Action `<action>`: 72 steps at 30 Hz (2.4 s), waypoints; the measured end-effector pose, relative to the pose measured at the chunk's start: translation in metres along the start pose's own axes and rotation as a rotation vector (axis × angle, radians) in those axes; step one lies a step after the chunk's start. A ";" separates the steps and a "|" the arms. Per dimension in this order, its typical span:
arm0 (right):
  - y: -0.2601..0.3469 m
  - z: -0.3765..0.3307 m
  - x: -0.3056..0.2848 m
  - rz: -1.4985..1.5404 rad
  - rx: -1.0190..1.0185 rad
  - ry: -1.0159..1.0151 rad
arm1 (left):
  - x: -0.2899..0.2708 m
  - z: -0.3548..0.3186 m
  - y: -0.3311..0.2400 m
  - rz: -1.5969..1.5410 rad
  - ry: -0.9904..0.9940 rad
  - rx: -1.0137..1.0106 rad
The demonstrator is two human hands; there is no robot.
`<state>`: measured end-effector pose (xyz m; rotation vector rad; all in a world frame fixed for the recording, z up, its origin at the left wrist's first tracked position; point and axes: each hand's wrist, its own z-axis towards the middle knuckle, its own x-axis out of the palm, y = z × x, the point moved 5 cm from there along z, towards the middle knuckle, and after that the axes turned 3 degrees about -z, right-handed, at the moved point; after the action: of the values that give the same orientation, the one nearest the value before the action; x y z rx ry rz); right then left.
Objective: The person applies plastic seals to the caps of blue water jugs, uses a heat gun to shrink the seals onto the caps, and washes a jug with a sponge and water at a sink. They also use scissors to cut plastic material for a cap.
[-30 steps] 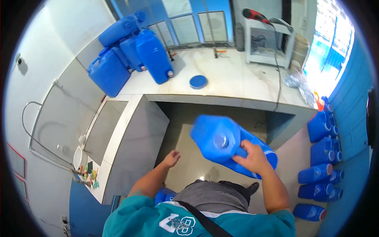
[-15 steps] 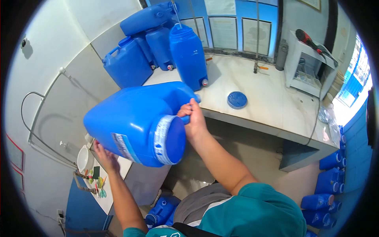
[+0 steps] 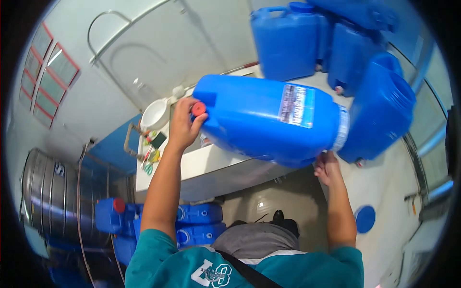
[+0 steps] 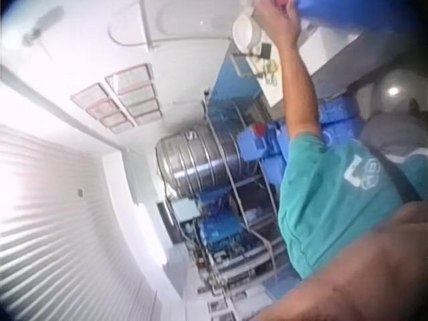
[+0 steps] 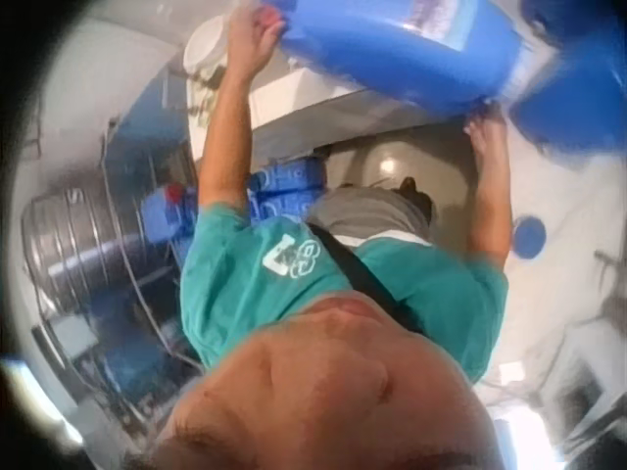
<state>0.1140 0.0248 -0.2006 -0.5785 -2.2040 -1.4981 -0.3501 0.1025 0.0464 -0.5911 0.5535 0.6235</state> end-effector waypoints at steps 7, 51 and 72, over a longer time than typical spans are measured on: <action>-0.007 0.049 -0.057 -0.789 -0.784 -0.358 | 0.009 0.026 0.030 -0.125 0.081 -0.143; -0.014 0.067 0.211 -0.816 -0.806 -0.770 | 0.122 0.179 0.252 0.070 0.133 0.015; 0.009 0.089 0.232 -0.757 -0.611 -0.570 | 0.241 0.204 0.360 -0.594 0.287 -0.437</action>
<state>-0.0828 0.1359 -0.0967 -0.3774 -2.5122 -2.7391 -0.3671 0.5633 -0.0838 -1.2144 0.4748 0.0856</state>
